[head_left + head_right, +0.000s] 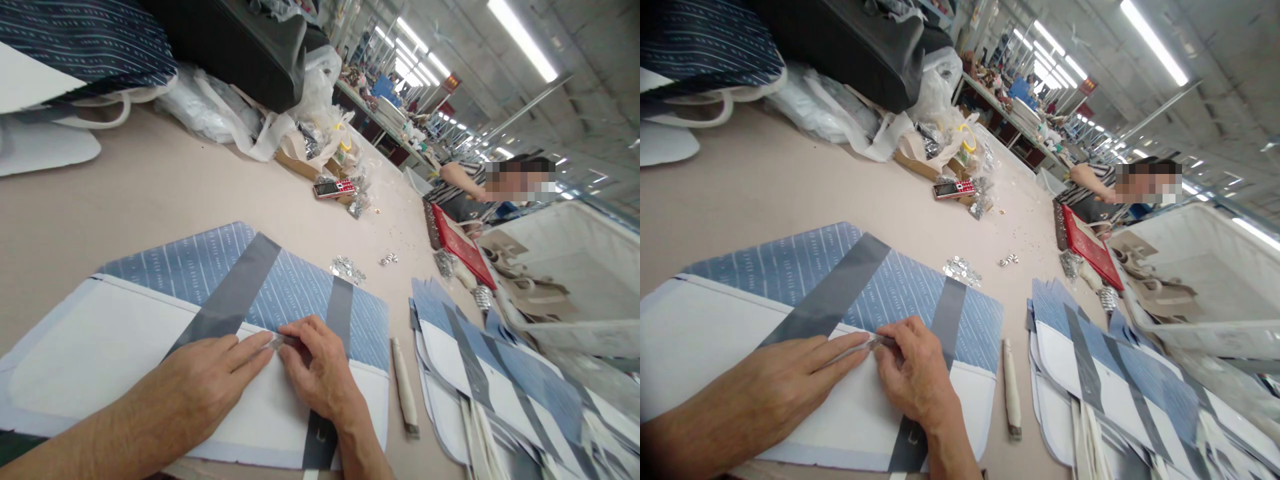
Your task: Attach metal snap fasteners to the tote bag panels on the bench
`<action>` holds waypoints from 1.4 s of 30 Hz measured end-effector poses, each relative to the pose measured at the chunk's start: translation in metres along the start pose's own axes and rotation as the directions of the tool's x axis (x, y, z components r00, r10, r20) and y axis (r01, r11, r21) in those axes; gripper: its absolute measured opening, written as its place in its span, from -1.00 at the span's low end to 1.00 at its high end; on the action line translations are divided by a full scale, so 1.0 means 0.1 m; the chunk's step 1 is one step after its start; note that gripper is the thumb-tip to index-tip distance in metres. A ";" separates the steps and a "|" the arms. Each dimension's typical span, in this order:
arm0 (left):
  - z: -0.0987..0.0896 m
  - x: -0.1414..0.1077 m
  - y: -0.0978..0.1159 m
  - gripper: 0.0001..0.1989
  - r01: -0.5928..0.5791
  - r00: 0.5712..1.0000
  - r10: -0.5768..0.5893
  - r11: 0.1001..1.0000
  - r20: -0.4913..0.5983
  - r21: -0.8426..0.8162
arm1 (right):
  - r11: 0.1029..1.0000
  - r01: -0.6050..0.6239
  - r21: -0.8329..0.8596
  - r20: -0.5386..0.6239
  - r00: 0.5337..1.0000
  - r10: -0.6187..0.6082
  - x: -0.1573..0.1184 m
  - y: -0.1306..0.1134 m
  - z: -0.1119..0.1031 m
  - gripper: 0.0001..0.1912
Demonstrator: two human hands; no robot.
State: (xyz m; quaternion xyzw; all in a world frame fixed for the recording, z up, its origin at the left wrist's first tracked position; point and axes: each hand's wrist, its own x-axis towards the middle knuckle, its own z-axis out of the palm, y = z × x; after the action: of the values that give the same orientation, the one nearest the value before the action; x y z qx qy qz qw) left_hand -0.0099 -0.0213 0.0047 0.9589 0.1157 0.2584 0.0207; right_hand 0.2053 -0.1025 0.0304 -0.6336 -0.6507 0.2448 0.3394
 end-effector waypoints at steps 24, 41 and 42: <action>0.00 -0.03 -0.04 -0.47 -0.030 0.999 0.030 1.000 0.045 0.005 | 0.986 -0.111 0.128 -0.129 0.983 0.127 0.04 0.02 0.06 -0.87; 0.13 -0.10 -0.02 -0.44 0.030 0.999 -0.029 0.999 -0.037 0.028 | 0.925 -0.357 0.127 -0.589 0.723 0.360 0.38 0.46 -0.68 -0.48; 0.12 -0.10 -0.01 -0.43 0.036 0.999 -0.035 0.999 -0.038 0.021 | 0.928 -0.356 0.113 -0.553 0.753 0.356 0.32 0.41 -0.61 -0.52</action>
State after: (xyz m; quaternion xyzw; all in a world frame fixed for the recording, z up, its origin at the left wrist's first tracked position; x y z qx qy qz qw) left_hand -0.0120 -0.0221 -0.0108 0.9517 0.1359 0.2749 0.0125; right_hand 0.2792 -0.0743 0.0436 -0.7891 -0.3885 0.1067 0.4637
